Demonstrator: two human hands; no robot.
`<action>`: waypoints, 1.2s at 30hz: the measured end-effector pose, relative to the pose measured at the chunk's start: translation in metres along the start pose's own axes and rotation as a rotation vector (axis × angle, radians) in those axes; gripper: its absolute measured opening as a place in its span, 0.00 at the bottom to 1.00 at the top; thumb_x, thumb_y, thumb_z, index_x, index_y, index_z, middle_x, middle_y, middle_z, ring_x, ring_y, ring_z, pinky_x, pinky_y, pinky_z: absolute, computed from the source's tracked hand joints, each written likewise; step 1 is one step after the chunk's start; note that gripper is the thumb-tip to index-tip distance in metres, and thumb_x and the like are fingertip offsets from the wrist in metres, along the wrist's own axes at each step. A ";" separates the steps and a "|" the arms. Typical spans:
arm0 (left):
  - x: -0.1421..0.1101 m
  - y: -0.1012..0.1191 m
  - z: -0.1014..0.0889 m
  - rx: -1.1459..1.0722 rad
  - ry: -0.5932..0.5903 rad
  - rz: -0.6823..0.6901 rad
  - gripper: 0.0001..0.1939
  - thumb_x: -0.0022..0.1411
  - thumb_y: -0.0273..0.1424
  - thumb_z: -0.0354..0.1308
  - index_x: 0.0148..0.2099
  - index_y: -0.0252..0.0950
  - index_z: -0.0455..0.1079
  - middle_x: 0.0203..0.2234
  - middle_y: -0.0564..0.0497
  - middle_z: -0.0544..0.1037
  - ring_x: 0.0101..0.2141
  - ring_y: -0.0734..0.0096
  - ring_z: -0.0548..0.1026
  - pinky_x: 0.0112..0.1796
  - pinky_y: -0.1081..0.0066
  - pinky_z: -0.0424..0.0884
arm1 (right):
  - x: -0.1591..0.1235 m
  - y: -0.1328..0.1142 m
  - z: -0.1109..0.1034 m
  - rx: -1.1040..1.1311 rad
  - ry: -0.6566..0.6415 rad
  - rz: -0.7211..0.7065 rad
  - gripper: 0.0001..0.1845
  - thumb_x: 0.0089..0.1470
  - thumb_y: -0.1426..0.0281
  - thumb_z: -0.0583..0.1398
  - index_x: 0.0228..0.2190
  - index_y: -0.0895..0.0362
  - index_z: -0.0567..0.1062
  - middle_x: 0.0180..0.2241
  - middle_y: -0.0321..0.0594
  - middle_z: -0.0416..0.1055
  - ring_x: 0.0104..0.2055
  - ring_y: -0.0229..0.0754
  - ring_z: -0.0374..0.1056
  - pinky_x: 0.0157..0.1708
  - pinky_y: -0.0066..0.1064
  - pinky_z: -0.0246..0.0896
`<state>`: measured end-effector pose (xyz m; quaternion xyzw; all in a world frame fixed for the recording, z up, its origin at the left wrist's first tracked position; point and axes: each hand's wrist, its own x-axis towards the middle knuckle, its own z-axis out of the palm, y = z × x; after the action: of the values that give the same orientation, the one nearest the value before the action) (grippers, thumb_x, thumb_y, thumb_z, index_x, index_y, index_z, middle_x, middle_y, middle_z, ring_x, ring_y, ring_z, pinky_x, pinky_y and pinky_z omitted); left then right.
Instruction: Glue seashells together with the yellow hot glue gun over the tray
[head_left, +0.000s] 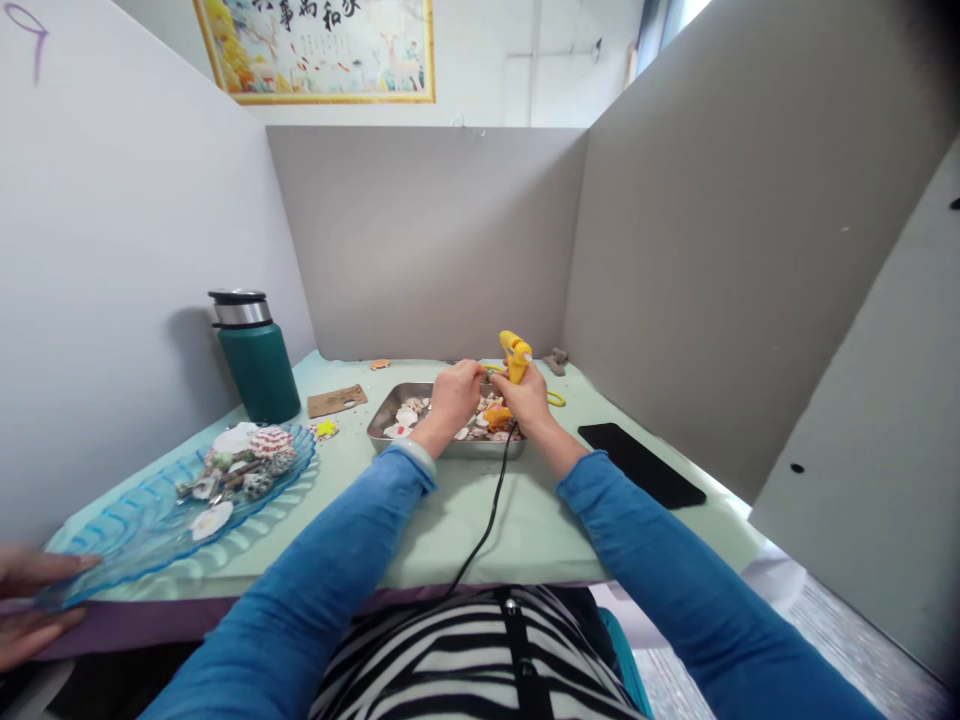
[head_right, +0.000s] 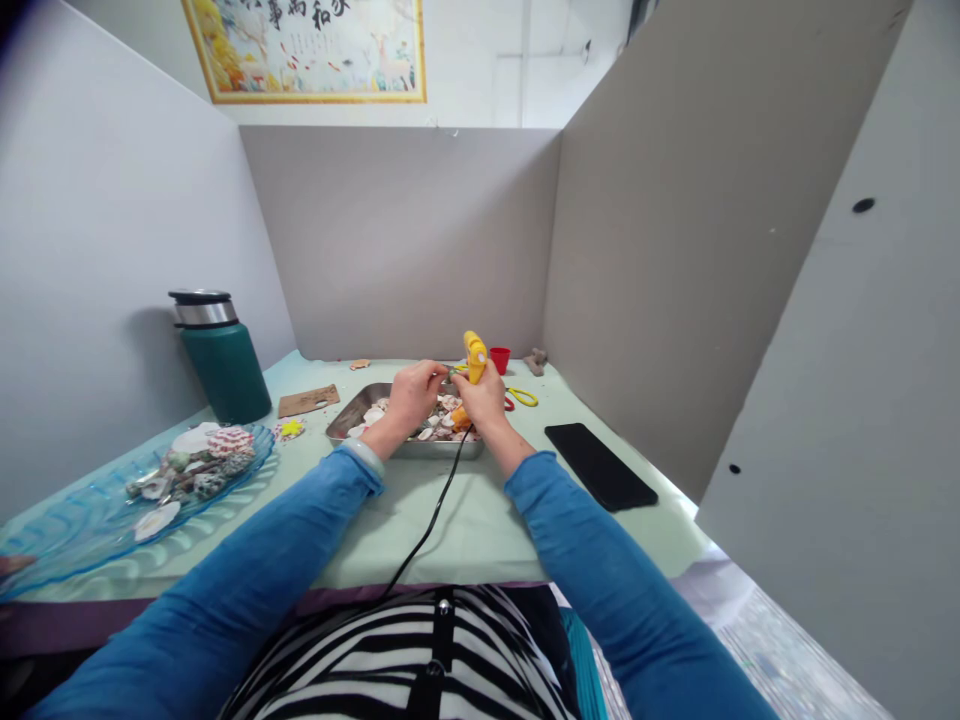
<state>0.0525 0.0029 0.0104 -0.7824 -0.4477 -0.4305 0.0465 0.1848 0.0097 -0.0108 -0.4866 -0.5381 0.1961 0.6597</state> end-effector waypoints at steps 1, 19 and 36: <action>0.000 0.000 0.000 0.000 -0.003 0.003 0.09 0.65 0.23 0.52 0.37 0.35 0.74 0.35 0.45 0.80 0.38 0.65 0.76 0.43 0.70 0.66 | 0.000 0.000 0.000 0.003 -0.003 -0.003 0.19 0.42 0.66 0.62 0.39 0.56 0.71 0.32 0.37 0.75 0.36 0.45 0.73 0.38 0.35 0.68; 0.002 -0.004 0.004 -0.337 -0.043 -0.127 0.18 0.56 0.23 0.61 0.50 0.35 0.73 0.43 0.44 0.81 0.33 0.69 0.78 0.38 0.70 0.72 | -0.007 -0.018 -0.003 0.360 -0.059 0.247 0.15 0.41 0.71 0.64 0.34 0.55 0.68 0.23 0.30 0.67 0.22 0.35 0.65 0.19 0.26 0.59; 0.003 -0.003 0.003 -0.215 -0.066 -0.159 0.13 0.58 0.26 0.61 0.45 0.35 0.80 0.30 0.46 0.83 0.31 0.65 0.78 0.37 0.71 0.68 | -0.009 -0.010 -0.002 0.434 -0.128 0.225 0.15 0.38 0.68 0.67 0.31 0.54 0.71 0.24 0.31 0.68 0.22 0.36 0.63 0.19 0.28 0.61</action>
<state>0.0529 0.0077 0.0103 -0.7587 -0.4608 -0.4523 -0.0868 0.1808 -0.0025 -0.0071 -0.3769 -0.4664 0.4098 0.6873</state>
